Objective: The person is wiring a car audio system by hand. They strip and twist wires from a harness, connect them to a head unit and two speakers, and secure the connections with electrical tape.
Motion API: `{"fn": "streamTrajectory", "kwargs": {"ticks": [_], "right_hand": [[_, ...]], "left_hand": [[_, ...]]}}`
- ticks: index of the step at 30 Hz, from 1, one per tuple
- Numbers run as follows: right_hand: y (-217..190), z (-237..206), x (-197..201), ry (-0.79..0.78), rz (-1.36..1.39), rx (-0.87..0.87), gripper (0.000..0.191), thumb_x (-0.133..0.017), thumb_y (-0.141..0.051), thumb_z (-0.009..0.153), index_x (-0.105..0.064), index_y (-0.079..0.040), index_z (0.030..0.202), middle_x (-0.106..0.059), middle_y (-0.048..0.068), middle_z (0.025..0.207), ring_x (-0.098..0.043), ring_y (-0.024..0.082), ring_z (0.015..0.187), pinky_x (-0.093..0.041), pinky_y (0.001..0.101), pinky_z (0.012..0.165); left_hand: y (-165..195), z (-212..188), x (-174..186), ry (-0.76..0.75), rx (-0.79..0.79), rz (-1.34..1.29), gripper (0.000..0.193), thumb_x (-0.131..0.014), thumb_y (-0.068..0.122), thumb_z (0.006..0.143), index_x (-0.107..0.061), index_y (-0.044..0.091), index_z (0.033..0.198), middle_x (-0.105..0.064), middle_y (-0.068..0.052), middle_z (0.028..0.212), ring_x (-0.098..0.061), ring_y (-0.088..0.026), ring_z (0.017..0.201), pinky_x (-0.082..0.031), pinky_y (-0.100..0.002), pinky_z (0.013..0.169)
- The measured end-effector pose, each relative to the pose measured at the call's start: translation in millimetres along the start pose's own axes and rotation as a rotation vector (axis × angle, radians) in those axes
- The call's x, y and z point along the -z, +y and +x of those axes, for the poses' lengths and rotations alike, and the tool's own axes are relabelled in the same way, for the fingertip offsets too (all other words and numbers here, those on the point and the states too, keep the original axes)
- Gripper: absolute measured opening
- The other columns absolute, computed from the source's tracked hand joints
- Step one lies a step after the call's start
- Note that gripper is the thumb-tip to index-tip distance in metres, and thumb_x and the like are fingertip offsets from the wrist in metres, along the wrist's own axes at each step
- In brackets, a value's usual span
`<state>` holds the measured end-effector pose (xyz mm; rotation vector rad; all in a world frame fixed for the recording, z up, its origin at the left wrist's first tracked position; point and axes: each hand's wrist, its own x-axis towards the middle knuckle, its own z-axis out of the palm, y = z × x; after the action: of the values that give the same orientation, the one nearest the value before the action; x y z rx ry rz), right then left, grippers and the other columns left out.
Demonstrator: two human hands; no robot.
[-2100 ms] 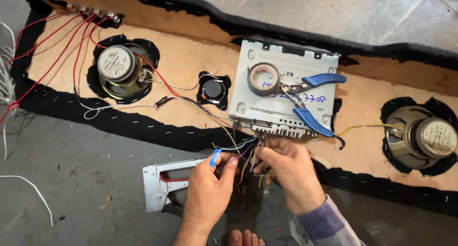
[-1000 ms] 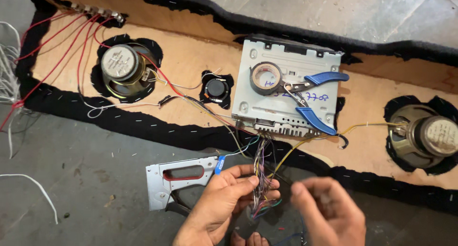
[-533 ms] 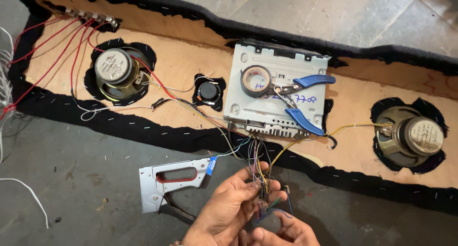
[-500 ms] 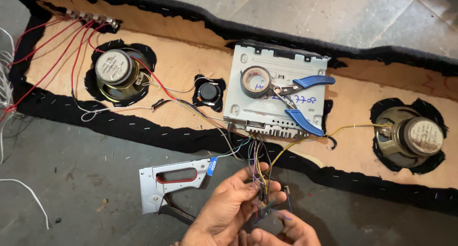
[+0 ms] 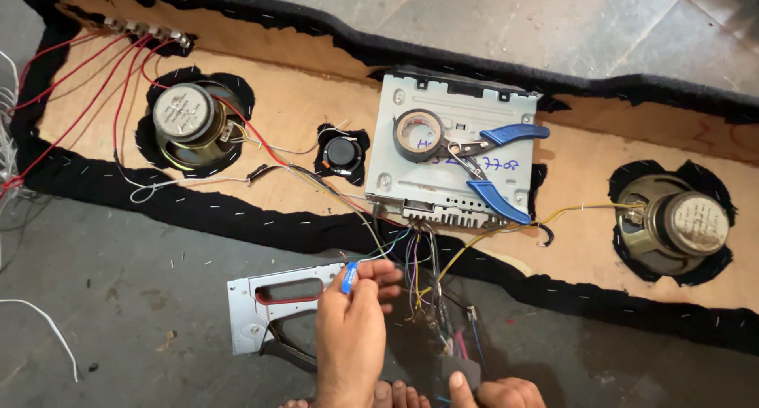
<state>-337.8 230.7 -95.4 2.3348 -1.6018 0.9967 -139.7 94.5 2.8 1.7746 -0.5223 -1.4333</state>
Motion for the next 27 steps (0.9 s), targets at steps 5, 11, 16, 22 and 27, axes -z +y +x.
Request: {"fn": "streamTrajectory", "kwargs": {"ticks": [5,11,16,22,27], "right_hand": [[-8.5,-11.7,-5.9,0.088,-0.039,-0.078,0.027,-0.090,-0.029,0.058,-0.069,-0.027,0.074,-0.043,-0.006,0.060,-0.048,0.017,0.059,-0.048,0.0381,0.067],[0.1,-8.3,-9.4,0.184,0.020,-0.033,0.037,-0.089,-0.003,0.071,-0.055,-0.018,0.069,-0.055,-0.008,0.067,-0.060,0.008,0.069,-0.053,0.0280,0.077],[-3.4,10.3,-6.1,0.033,-0.003,0.140,0.033,-0.088,0.000,0.064,-0.061,-0.017,0.071,-0.058,-0.007,0.066,-0.065,0.007,0.071,-0.053,0.0275,0.075],[-34.3,68.3,12.1,0.085,0.281,-0.055,0.020,-0.079,-0.006,0.075,-0.065,-0.008,0.089,-0.065,0.001,0.082,-0.067,0.010,0.081,-0.054,0.0269,0.079],[-26.7,135.3,23.9,0.058,0.752,-0.984,0.021,-0.068,-0.008,0.091,-0.068,0.002,0.109,-0.071,0.009,0.097,-0.069,0.013,0.091,-0.054,0.0248,0.081]], "left_hand": [[0.1,-13.9,-9.9,-0.031,0.067,-0.024,0.024,-0.053,0.009,0.093,-0.076,0.000,0.095,-0.078,-0.008,0.084,-0.068,-0.011,0.073,-0.054,-0.026,0.066],[13.0,-23.8,-20.3,-0.135,-0.008,-0.023,0.033,-0.075,0.012,0.080,-0.069,0.006,0.112,-0.075,0.000,0.083,-0.066,-0.005,0.072,-0.055,-0.022,0.066],[15.6,-11.8,-24.1,-0.122,-0.021,0.162,0.039,-0.089,0.016,0.070,-0.073,0.002,0.103,-0.072,-0.003,0.072,-0.062,-0.006,0.061,-0.052,-0.024,0.057],[-4.6,4.5,-20.9,-0.118,0.019,0.146,0.022,-0.084,0.018,0.078,-0.079,0.001,0.091,-0.074,-0.002,0.072,-0.063,-0.006,0.061,-0.052,-0.023,0.057],[-15.3,14.2,-10.6,-0.251,0.137,-0.102,0.018,-0.078,0.016,0.086,-0.079,0.000,0.094,-0.075,-0.002,0.075,-0.064,-0.008,0.062,-0.052,-0.024,0.059]]}}
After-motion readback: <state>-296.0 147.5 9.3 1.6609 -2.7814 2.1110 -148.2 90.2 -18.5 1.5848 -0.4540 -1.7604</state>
